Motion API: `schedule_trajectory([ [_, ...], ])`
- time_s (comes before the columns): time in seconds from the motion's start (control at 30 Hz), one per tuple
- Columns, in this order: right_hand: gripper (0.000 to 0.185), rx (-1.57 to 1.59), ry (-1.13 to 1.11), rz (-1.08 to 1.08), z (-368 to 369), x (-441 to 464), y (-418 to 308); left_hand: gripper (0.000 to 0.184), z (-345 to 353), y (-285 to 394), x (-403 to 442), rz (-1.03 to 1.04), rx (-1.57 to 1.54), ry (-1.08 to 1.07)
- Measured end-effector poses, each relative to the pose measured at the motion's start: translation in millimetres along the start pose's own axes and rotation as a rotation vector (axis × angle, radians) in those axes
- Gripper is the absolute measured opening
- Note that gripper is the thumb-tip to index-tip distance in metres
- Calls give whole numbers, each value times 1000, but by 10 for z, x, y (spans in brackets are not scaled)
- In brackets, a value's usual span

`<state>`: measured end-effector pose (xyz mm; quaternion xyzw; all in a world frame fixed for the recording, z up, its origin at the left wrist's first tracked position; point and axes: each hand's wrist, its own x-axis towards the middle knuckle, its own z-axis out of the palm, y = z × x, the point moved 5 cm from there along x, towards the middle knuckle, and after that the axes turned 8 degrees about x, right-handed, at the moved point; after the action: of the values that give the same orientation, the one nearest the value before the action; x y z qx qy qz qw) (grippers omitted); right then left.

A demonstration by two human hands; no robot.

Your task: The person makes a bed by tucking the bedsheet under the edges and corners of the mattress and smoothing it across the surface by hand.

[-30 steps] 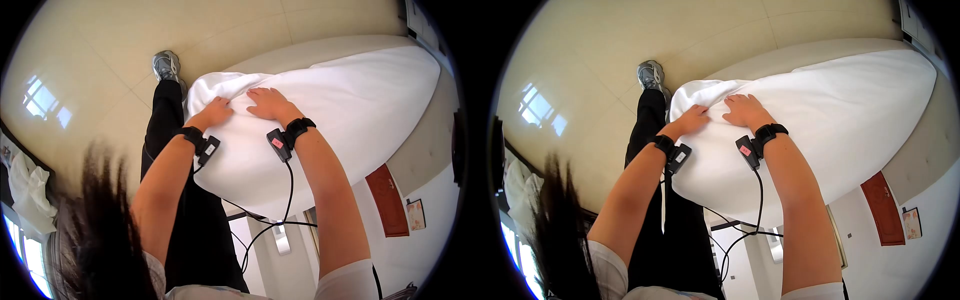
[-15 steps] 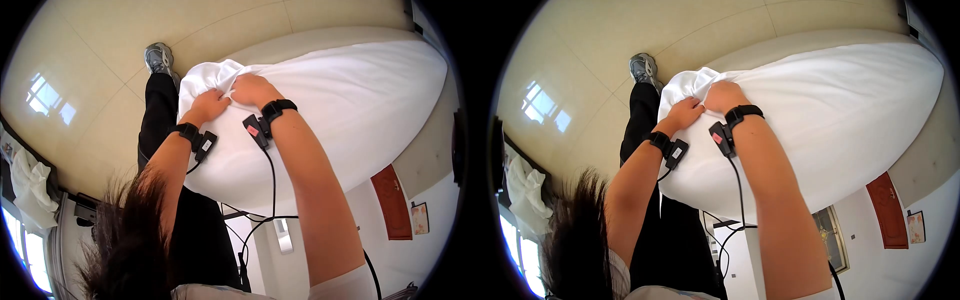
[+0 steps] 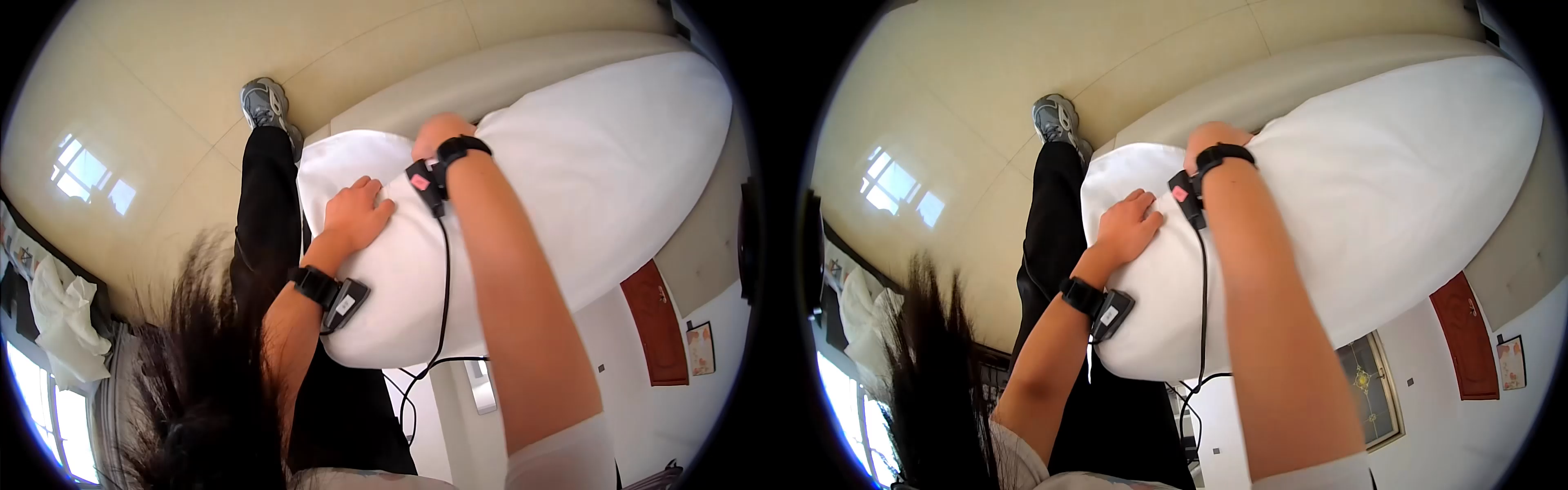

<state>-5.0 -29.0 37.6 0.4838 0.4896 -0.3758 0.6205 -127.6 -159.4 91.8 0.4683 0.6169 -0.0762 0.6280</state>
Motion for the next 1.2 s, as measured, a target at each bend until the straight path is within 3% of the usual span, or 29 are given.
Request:
schedule_trajectory([
  [0.07,37,-82,74,159,88,140,-110,35,3,-14,-2,4,-7,14],
  [0.17,38,-16,322,114,224,244,-126,34,62,-58,28,3,1,-19],
  [0.23,36,81,67,24,215,214,-63,33,31,-91,35,14,-12,60],
  [0.3,35,90,114,31,261,479,-25,33,-7,-80,72,12,1,49],
  [0.37,37,63,5,77,271,412,-34,34,29,-86,36,25,-25,16],
  [0.9,35,31,87,92,305,655,-36,37,57,-143,167,40,1,64],
  [0.97,23,66,-41,-27,284,754,-55,37,112,-165,155,50,7,85],
  [1.03,21,-24,11,-468,171,747,-177,37,87,-173,209,60,35,92],
  [1.07,20,74,124,-428,85,667,-227,36,117,-214,250,68,9,103],
  [1.2,11,55,-60,-192,-56,270,-350,34,160,-314,387,48,-17,82],
])
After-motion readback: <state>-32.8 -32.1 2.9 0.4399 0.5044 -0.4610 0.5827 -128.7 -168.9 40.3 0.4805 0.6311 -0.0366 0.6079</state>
